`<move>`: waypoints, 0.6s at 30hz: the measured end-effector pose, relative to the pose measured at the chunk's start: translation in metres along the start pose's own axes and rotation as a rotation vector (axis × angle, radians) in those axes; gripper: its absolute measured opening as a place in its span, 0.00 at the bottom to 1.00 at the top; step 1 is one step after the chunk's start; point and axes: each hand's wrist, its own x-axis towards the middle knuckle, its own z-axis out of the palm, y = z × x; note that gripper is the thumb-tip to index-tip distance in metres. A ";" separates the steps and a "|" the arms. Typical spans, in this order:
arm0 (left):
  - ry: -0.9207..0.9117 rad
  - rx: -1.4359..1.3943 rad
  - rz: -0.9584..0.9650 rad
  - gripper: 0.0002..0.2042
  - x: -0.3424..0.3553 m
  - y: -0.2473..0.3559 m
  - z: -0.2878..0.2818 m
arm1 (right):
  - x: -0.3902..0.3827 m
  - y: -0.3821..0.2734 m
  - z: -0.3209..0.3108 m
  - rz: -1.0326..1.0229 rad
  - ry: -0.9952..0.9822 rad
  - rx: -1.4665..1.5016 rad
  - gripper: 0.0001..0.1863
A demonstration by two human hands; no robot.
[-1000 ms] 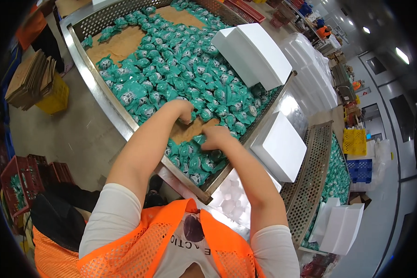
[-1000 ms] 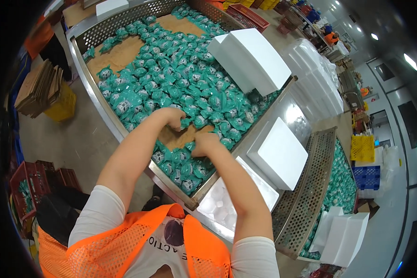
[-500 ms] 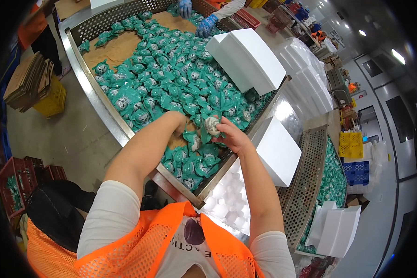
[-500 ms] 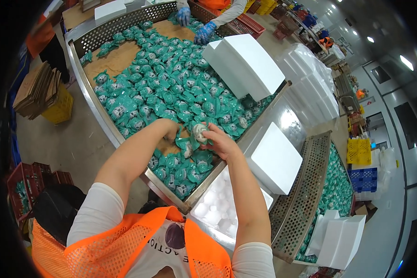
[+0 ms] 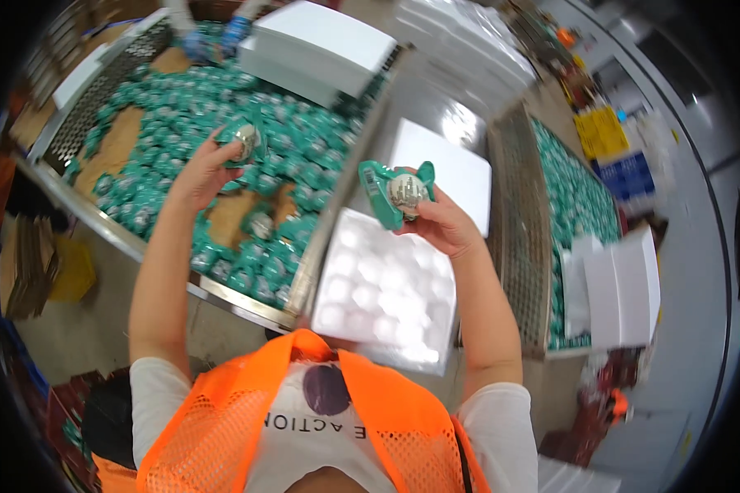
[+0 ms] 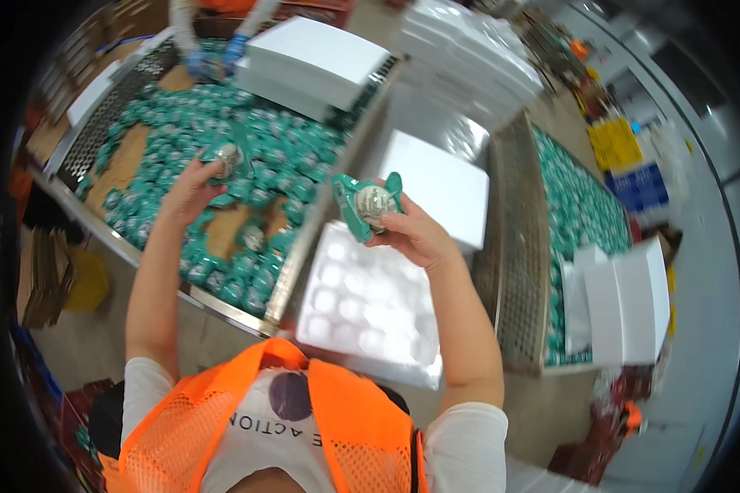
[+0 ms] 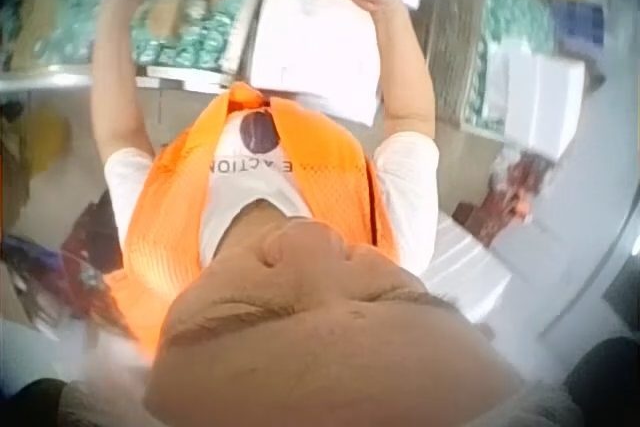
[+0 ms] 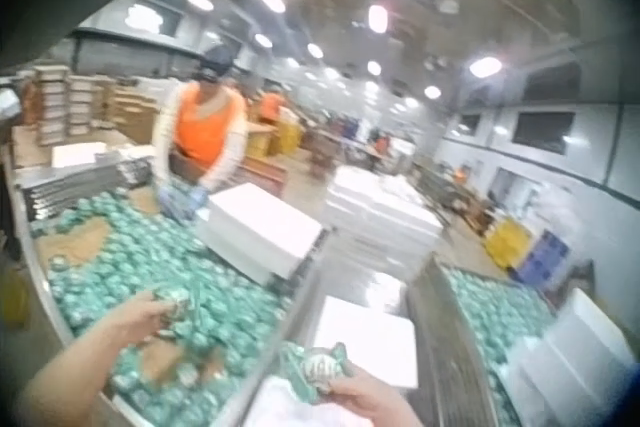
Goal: The recorder is picking up green wrapped food items from a large bin and placing them into white foam trays.
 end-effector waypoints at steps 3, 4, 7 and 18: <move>-0.272 0.005 -0.128 0.29 -0.014 0.003 0.077 | -0.078 -0.006 -0.050 0.030 0.189 -0.131 0.35; -0.293 0.008 -0.137 0.29 -0.019 0.003 0.107 | -0.099 -0.003 -0.065 0.028 0.251 -0.119 0.35; -0.506 0.183 -0.300 0.27 -0.026 -0.008 0.190 | -0.145 0.030 -0.111 -0.034 0.298 0.049 0.31; -0.317 0.057 -0.576 0.17 0.002 -0.106 0.249 | -0.188 0.084 -0.142 -0.202 0.180 0.458 0.28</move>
